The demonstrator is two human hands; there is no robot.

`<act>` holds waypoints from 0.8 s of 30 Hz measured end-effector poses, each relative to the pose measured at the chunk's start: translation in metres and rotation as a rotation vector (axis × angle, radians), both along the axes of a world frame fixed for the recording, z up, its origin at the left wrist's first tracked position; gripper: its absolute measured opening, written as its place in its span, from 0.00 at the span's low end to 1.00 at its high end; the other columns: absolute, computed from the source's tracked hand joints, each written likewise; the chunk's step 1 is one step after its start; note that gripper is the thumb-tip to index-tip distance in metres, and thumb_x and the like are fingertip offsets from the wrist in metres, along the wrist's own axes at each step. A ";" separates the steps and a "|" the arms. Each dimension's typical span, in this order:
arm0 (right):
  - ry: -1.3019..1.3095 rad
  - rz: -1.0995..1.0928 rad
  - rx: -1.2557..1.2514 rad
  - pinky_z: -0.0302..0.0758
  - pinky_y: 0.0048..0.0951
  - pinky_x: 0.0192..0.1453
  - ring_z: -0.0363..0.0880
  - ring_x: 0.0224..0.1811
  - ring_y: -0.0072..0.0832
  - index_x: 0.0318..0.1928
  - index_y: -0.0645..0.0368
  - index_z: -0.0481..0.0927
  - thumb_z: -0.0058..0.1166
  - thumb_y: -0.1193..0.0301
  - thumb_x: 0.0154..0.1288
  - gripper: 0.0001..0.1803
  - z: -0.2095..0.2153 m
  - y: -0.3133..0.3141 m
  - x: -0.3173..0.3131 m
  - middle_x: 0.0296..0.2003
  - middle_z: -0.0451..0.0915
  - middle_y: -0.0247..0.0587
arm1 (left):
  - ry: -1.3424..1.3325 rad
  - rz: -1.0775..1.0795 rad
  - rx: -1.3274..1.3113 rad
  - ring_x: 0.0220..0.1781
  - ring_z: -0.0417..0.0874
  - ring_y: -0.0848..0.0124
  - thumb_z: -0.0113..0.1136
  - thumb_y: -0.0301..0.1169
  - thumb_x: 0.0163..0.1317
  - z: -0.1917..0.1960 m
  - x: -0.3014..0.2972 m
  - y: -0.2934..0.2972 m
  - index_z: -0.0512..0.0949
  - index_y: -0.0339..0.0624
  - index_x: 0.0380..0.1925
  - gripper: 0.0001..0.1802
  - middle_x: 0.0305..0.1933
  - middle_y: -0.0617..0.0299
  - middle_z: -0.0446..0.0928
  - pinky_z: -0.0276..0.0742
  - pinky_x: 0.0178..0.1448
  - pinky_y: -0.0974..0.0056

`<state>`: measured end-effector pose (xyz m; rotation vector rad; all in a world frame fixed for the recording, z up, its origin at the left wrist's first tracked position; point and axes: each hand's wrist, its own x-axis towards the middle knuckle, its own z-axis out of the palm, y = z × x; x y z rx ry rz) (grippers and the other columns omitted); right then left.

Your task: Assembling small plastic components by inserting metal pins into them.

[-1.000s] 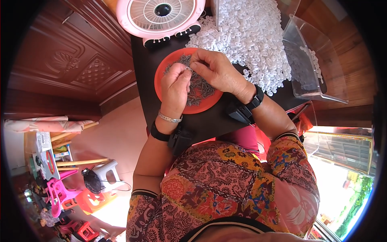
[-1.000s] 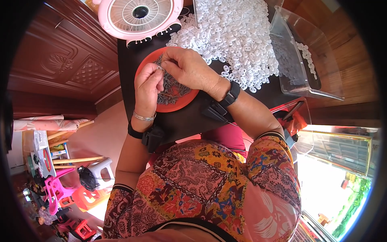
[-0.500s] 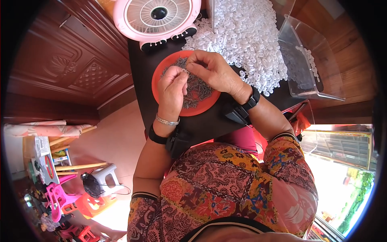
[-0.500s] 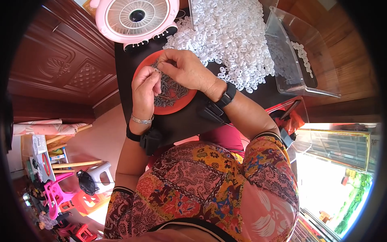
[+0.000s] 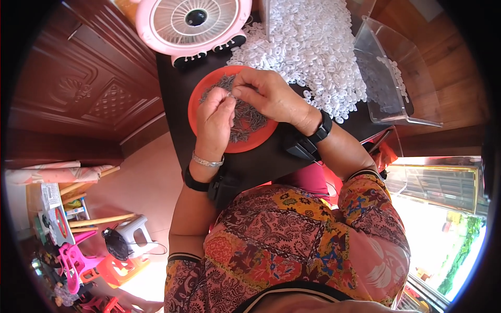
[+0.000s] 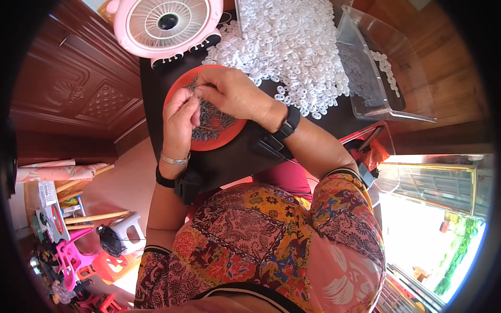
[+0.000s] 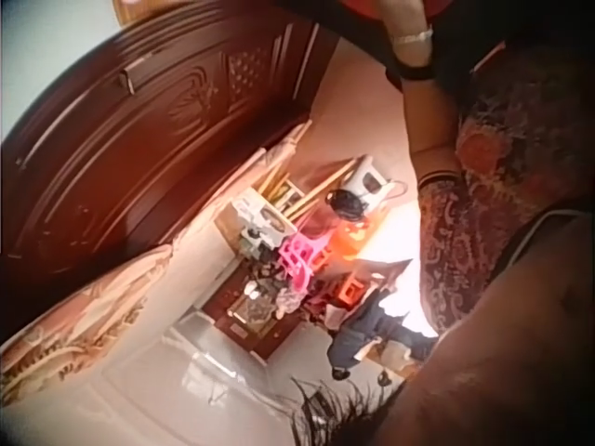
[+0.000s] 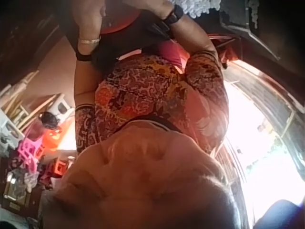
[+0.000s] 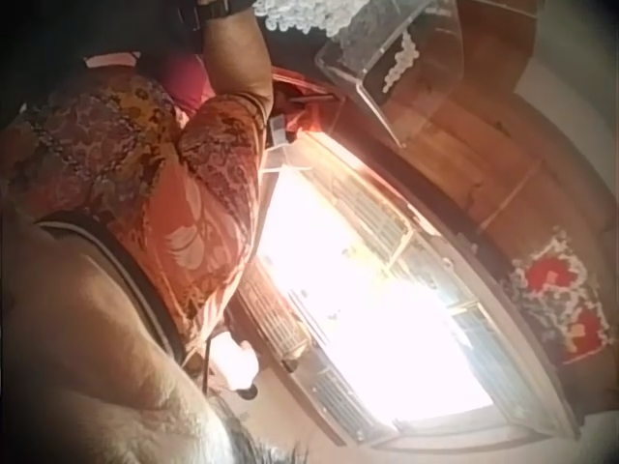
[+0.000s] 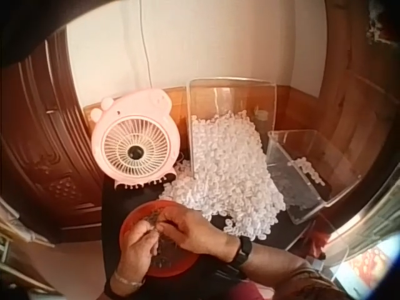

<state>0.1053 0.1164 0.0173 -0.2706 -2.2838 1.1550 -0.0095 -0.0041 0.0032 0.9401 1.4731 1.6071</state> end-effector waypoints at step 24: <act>-0.076 0.016 -0.080 0.72 0.24 0.35 0.73 0.29 0.21 0.36 0.64 0.78 0.51 0.66 0.67 0.12 -0.005 0.003 -0.003 0.25 0.77 0.35 | -0.042 -0.004 -0.004 0.17 0.63 0.83 0.50 0.29 0.61 -0.002 -0.002 0.000 0.73 0.38 0.26 0.08 0.18 0.70 0.66 0.59 0.21 0.75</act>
